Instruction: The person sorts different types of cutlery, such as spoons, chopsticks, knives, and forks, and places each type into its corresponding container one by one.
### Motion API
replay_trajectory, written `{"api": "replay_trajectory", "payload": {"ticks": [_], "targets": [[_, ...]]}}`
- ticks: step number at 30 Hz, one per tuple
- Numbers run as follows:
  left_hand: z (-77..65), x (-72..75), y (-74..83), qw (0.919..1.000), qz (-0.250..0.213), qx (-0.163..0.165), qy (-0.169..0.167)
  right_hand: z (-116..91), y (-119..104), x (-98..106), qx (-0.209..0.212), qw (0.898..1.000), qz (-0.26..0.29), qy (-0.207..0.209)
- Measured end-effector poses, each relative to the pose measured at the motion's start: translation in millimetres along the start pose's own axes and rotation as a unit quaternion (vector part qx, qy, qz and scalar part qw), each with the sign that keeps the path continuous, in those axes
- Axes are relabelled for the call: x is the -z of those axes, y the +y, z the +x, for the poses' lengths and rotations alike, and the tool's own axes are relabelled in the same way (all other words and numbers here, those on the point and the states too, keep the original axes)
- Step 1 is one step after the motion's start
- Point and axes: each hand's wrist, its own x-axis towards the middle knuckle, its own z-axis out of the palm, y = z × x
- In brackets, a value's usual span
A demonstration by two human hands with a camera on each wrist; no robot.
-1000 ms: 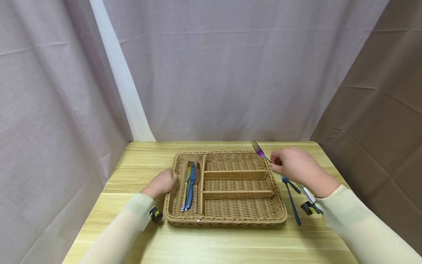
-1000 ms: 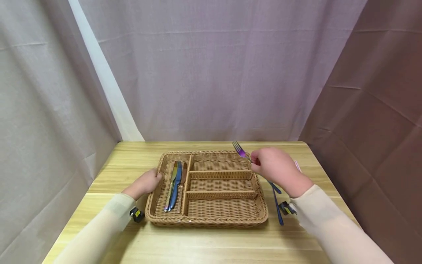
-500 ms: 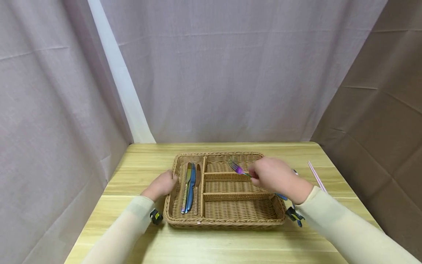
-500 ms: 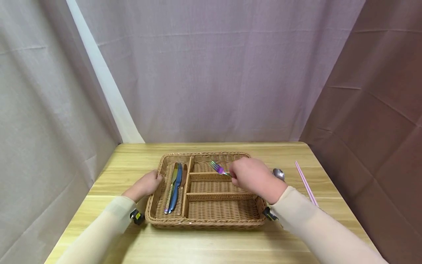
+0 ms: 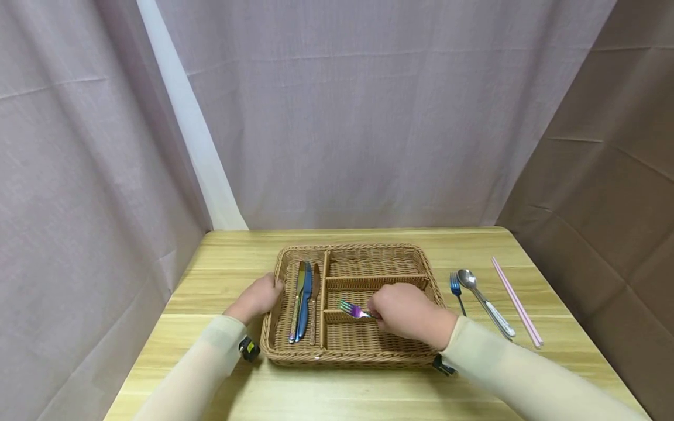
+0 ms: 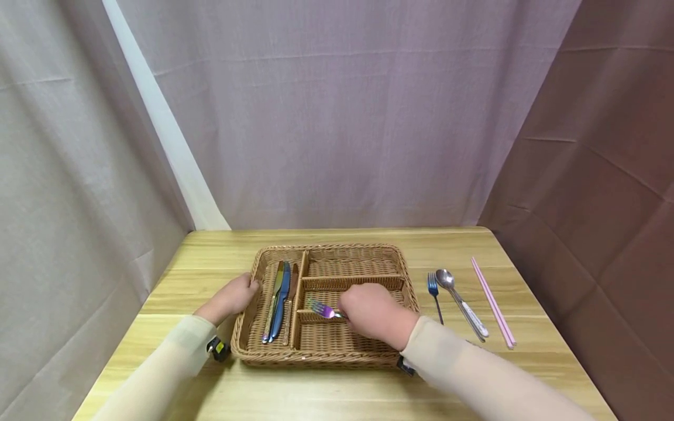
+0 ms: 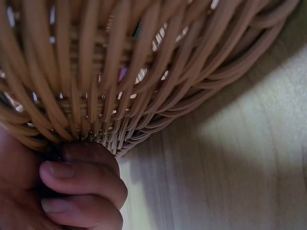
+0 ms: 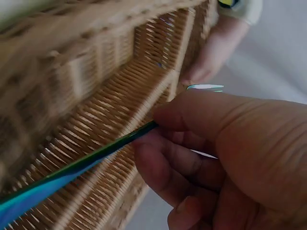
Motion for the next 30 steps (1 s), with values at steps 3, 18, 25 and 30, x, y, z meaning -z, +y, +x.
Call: {"api": "replay_trajectory", "payload": {"ticks": [3, 18, 25, 30], "targets": [[0.2, -0.9, -1.2, 1.0, -0.004, 0.0, -0.001, 1.2, -5.0, -13.8, 0.006, 1.0, -0.012, -0.009], [1.9, -1.3, -1.6, 1.0, -0.001, -0.002, 0.002, 4.7, -14.2, -45.4, 0.009, 0.998, -0.002, -0.062], [2.6, -0.5, -1.9, 0.9999, -0.01, 0.003, -0.002, 7.7, -12.4, -52.5, 0.011, 0.998, 0.003, -0.067], [1.1, -0.4, -2.2, 0.9999, -0.016, 0.003, -0.001, 9.7, -10.8, -56.6, 0.011, 0.997, 0.0, -0.081]]}}
